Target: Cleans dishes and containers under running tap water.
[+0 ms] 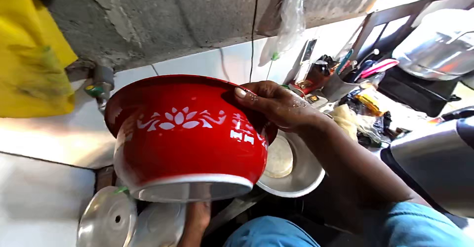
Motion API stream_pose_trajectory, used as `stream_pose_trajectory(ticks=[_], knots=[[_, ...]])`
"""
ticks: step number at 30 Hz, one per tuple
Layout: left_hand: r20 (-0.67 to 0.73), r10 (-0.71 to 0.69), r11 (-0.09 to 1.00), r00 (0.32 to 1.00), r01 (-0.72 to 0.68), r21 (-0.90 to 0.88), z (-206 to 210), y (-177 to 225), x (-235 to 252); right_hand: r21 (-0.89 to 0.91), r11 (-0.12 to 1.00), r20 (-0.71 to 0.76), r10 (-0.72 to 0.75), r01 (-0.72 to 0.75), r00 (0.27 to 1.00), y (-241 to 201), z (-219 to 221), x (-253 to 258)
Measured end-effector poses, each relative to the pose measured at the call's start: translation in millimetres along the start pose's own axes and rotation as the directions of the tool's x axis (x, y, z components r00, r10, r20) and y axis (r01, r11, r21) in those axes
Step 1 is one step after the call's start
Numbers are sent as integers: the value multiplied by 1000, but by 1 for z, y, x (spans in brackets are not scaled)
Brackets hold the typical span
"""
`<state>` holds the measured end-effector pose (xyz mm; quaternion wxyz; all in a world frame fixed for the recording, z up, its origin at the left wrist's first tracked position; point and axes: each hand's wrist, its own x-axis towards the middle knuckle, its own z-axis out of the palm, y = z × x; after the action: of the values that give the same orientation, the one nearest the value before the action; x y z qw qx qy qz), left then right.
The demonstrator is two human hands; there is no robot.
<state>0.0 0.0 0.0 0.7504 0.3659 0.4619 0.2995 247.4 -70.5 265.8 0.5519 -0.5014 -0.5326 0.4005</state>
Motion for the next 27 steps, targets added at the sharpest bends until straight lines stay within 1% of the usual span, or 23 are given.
stream_pose_trajectory(ticks=[1, 2, 3, 5, 7, 8, 9, 11, 13, 15, 19, 21, 22, 25, 26, 27], knots=[[70, -80, 995, 994, 76, 58, 10, -14, -3, 4, 1000, -41, 6, -6, 999, -2, -6, -9], [127, -166, 983, 978, 153, 102, 21, -25, -4, 16, 1000, -94, 16, -14, 995, -2, -10, -18], [186, -239, 961, 953, 205, 184, 33, -35, -5, 41, 999, -153, 30, -24, 988, -2, -12, -29], [292, -347, 904, 891, 234, 359, 57, -48, -8, 110, 993, -283, 79, -49, 956, 2, -10, -55], [353, -390, 877, 850, 226, 423, 74, -62, -8, 211, 976, -342, 130, -59, 931, 4, -17, -78], [365, -388, 881, 846, 224, 418, 78, -72, -4, 250, 966, -375, 152, -58, 915, 3, -21, -90], [353, -390, 885, 851, 240, 398, 82, -82, -1, 266, 963, -413, 154, -43, 898, 0, -25, -102], [250, -402, 891, 881, 313, 329, 101, -94, 0, 242, 970, -504, 118, 9, 856, -7, -33, -129], [208, -404, 882, 891, 320, 345, 115, -98, 1, 186, 980, -592, 52, 74, 804, -18, -41, -159], [158, -409, 869, 899, 330, 370, 126, -97, 4, 102, 990, -676, -1, 95, 737, -29, -49, -189], [165, -355, 849, 920, 243, 470, 118, -75, -4, -83, 994, -794, -111, 75, 598, -48, -62, -242], [153, -366, 825, 918, 245, 509, 105, -58, -13, -174, 983, -818, -176, 56, 547, -52, -71, -267], [138, -382, 815, 914, 262, 517, 98, -50, -18, -217, 975, -815, -213, 56, 539, -53, -75, -278], [89, -410, 788, 908, 303, 537, 77, -21, -39, -320, 945, -770, -302, 69, 562, -51, -88, -307], [84, -398, 793, 914, 297, 532, 69, -13, -45, -341, 938, -761, -315, 63, 567, -49, -90, -313], [86, -386, 811, 919, 293, 507, 61, -5, -50, -344, 937, -768, -318, 61, 555, -47, -91, -317]])
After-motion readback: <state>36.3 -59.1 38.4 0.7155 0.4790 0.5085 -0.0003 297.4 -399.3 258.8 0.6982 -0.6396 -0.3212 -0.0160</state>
